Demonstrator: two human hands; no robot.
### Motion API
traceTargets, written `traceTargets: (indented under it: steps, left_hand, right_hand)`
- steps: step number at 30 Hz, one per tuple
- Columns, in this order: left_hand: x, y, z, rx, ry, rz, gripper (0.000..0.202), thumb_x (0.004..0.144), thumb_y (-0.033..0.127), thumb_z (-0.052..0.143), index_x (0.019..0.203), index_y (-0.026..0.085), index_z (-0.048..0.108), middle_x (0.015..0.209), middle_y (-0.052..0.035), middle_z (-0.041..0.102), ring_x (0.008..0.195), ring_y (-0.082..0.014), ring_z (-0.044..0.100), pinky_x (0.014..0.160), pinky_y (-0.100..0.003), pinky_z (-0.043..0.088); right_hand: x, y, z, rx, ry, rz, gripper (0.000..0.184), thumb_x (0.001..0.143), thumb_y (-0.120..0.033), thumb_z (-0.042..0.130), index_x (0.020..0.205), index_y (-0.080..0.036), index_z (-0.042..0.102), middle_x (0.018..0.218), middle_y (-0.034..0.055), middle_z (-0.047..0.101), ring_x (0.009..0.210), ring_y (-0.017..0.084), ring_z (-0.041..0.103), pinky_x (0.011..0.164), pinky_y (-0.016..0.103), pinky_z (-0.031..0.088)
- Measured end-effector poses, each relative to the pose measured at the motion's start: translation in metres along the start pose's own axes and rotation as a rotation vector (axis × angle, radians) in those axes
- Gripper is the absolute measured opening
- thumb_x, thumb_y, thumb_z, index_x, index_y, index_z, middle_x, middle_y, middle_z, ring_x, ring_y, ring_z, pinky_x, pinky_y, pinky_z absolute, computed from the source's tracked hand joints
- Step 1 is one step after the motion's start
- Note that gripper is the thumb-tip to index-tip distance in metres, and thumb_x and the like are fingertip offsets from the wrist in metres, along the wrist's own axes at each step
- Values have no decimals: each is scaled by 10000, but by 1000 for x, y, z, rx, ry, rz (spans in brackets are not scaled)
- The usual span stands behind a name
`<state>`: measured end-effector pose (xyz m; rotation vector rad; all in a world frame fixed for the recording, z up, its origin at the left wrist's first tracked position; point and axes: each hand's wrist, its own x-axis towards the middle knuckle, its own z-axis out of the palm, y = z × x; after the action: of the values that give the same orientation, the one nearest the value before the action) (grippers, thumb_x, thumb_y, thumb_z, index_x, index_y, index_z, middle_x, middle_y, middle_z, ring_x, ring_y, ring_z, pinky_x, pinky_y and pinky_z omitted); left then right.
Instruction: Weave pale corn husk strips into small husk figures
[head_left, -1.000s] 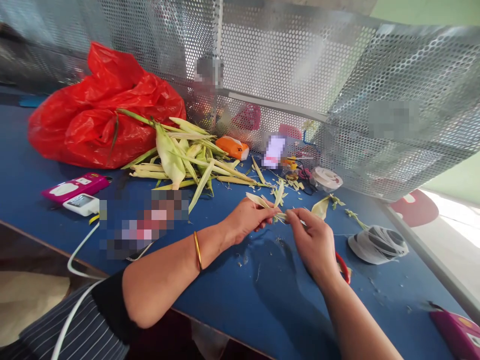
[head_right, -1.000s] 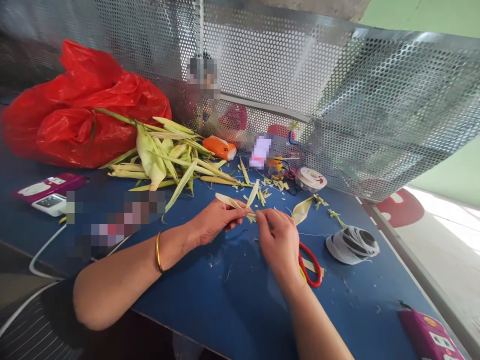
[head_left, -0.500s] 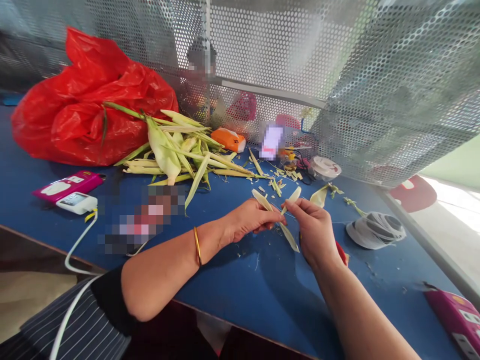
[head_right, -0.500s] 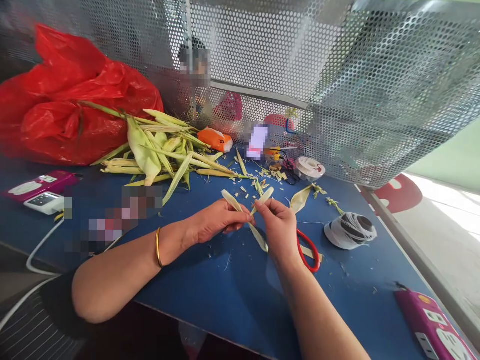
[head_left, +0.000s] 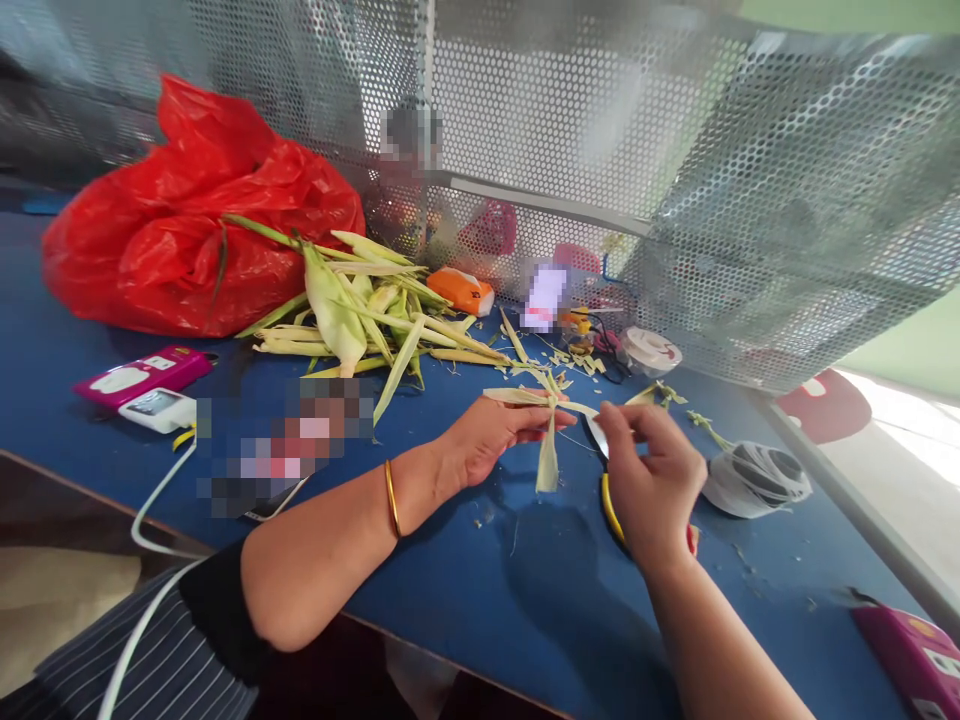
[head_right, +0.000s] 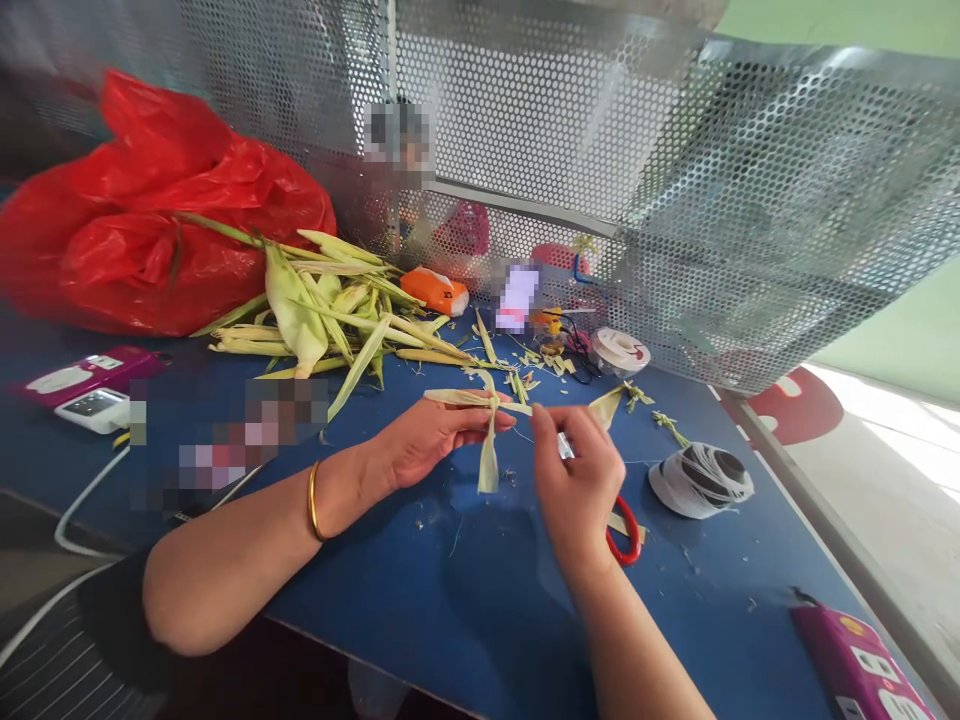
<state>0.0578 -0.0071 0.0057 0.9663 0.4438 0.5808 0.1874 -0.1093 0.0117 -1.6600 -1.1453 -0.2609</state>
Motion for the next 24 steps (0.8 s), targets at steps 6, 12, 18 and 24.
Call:
traceTargets:
  steps: [6, 12, 18, 24]
  left_hand:
    - [-2, 1, 6, -93, 93, 53, 225, 650, 189, 812, 856, 128, 742, 797, -66, 738, 819, -165, 668, 874, -323, 462]
    - [-2, -2, 6, -124, 112, 37, 235, 606, 181, 837, 811, 118, 741, 787, -64, 734, 811, -163, 664, 883, -330, 464]
    - [-1, -3, 5, -130, 116, 18, 240, 589, 150, 826, 817, 113, 758, 824, -64, 733, 832, -149, 658, 890, -302, 472]
    - [0, -4, 5, -142, 109, 2, 199, 610, 122, 814, 802, 126, 761, 844, -49, 722, 823, -124, 641, 880, -281, 472]
  right_hand:
    - [-14, -5, 17, 191, -396, 225, 255, 825, -448, 632, 790, -214, 730, 833, 34, 736, 811, 220, 646, 757, 327, 454]
    - [-14, -1, 19, 279, -407, 194, 220, 836, -395, 604, 756, -210, 692, 844, 29, 709, 835, 207, 616, 783, 322, 439]
    - [-10, -4, 14, 297, -457, 78, 206, 869, -327, 565, 725, -204, 648, 771, 10, 612, 741, 170, 537, 704, 294, 405]
    - [-8, -7, 12, 294, -483, 25, 198, 878, -295, 548, 713, -212, 620, 810, 26, 622, 805, 188, 561, 763, 306, 423]
